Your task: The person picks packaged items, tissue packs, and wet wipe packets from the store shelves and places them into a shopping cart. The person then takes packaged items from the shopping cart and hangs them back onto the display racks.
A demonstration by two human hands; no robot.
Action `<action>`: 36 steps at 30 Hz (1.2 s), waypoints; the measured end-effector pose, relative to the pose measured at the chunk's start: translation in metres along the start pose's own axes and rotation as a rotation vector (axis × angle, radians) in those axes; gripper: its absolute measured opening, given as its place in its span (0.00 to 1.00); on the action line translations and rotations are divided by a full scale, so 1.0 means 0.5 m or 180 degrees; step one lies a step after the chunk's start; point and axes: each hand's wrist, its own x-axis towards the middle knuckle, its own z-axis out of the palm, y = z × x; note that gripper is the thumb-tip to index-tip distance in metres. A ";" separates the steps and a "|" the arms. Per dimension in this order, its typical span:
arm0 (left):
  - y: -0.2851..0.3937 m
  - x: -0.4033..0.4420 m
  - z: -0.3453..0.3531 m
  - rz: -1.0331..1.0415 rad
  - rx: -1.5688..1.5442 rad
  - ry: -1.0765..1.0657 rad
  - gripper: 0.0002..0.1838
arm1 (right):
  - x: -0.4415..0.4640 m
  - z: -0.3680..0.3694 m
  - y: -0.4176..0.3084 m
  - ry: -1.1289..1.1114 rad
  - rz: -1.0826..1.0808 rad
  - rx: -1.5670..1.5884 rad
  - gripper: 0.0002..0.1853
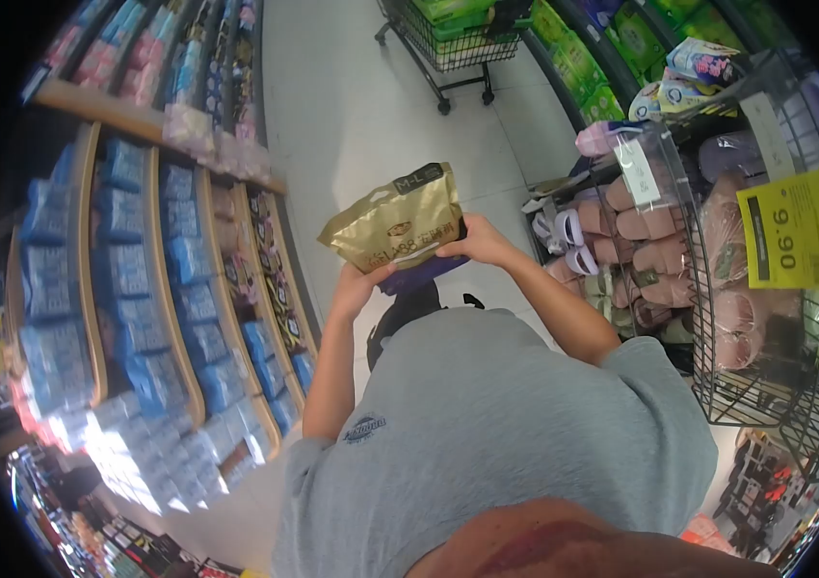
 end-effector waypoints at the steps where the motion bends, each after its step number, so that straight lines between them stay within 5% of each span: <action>1: 0.029 0.056 -0.008 0.0033 0.0031 -0.0174 0.21 | 0.038 -0.024 -0.009 0.0104 0.0017 -0.0040 0.21; 9: 0.218 0.494 -0.029 0.0705 0.0996 -0.1103 0.19 | 0.278 -0.231 -0.088 0.1333 -0.0483 -0.0774 0.17; 13: 0.256 0.643 0.002 0.0820 0.1418 -0.1308 0.21 | 0.334 -0.313 -0.116 0.1641 -0.0136 -0.0906 0.19; 15: 0.298 0.678 0.039 0.1838 0.1456 -0.1198 0.20 | 0.355 -0.337 -0.123 0.2156 -0.0619 -0.0625 0.19; 17: 0.313 0.743 0.061 0.2003 0.1683 -0.1271 0.22 | 0.370 -0.370 -0.133 0.2385 -0.0507 -0.0503 0.21; 19: 0.327 0.809 0.090 0.2867 0.2064 -0.1070 0.26 | 0.406 -0.432 -0.126 0.2618 -0.1154 -0.1486 0.22; 28: 0.387 1.088 0.190 0.2645 0.1764 -0.0870 0.29 | 0.653 -0.735 -0.139 0.2586 -0.1833 -0.1706 0.19; 36: 0.387 1.234 0.223 0.2046 0.2212 -0.0632 0.30 | 0.849 -0.901 -0.078 0.1866 -0.1444 -0.1243 0.20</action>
